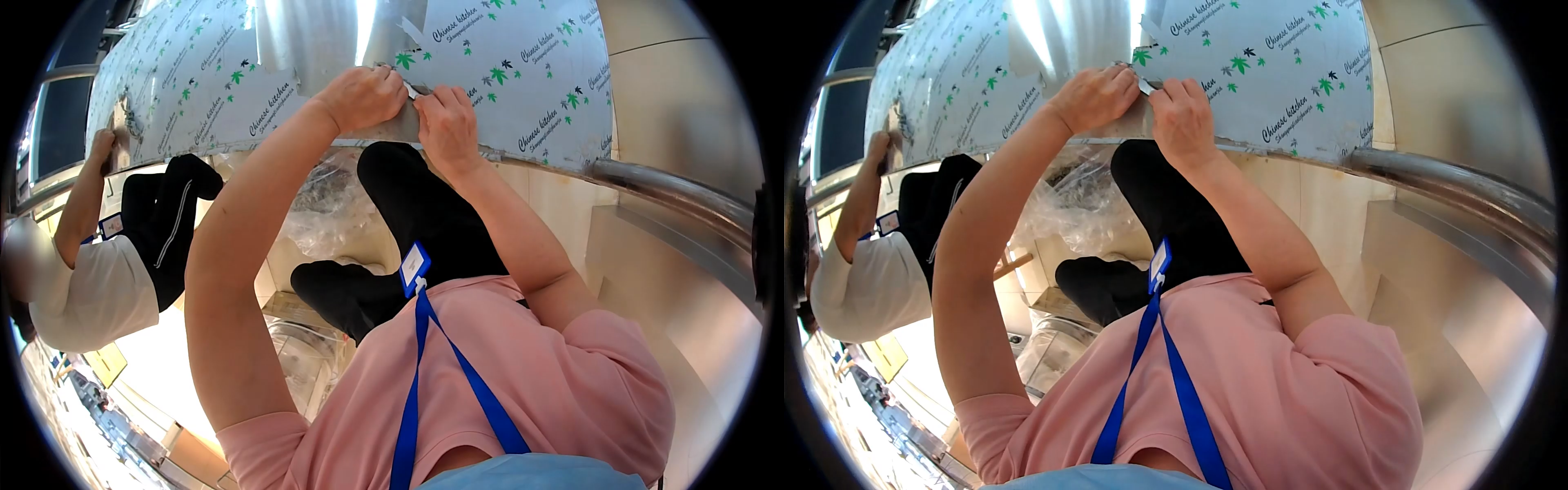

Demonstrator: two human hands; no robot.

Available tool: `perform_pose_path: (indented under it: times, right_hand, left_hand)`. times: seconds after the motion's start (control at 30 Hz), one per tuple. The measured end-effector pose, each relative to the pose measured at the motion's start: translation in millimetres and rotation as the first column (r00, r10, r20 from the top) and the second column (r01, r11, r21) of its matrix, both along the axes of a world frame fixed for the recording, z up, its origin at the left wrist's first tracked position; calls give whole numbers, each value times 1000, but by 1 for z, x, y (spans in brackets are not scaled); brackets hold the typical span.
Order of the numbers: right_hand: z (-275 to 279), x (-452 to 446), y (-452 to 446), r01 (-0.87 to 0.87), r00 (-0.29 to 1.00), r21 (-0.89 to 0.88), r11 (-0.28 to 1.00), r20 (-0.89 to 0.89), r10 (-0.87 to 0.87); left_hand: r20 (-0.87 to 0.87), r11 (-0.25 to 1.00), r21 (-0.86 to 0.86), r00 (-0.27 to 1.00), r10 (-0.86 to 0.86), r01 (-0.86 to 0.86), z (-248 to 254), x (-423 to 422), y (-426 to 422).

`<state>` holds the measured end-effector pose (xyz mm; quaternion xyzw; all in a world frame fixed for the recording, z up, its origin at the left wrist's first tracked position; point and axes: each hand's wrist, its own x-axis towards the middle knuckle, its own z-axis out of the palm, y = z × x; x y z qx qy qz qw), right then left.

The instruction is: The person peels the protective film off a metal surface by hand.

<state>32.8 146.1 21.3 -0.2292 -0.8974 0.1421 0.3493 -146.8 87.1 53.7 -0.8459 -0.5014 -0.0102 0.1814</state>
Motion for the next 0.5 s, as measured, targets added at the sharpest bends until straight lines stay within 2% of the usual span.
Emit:
perform_pose_path:
  times: [0.23,0.33,0.43,0.5]
  right_hand:
    - [1,-1,0,7,1000,-10,1000,-13,-7]
    - [3,-3,2,26,999,36,999,-42,-24]
    - [1,10,-1,-11,999,107,994,-50,16]
    - [5,24,3,-61,996,166,984,-57,71]
  left_hand:
    - [8,1000,-5,1000,-8,8,1,-1,2]
    - [-26,999,14,999,31,-30,7,5,-3]
    - [-15,991,-62,992,122,-123,11,13,-9]
    - [25,990,56,992,126,-128,11,29,-23]
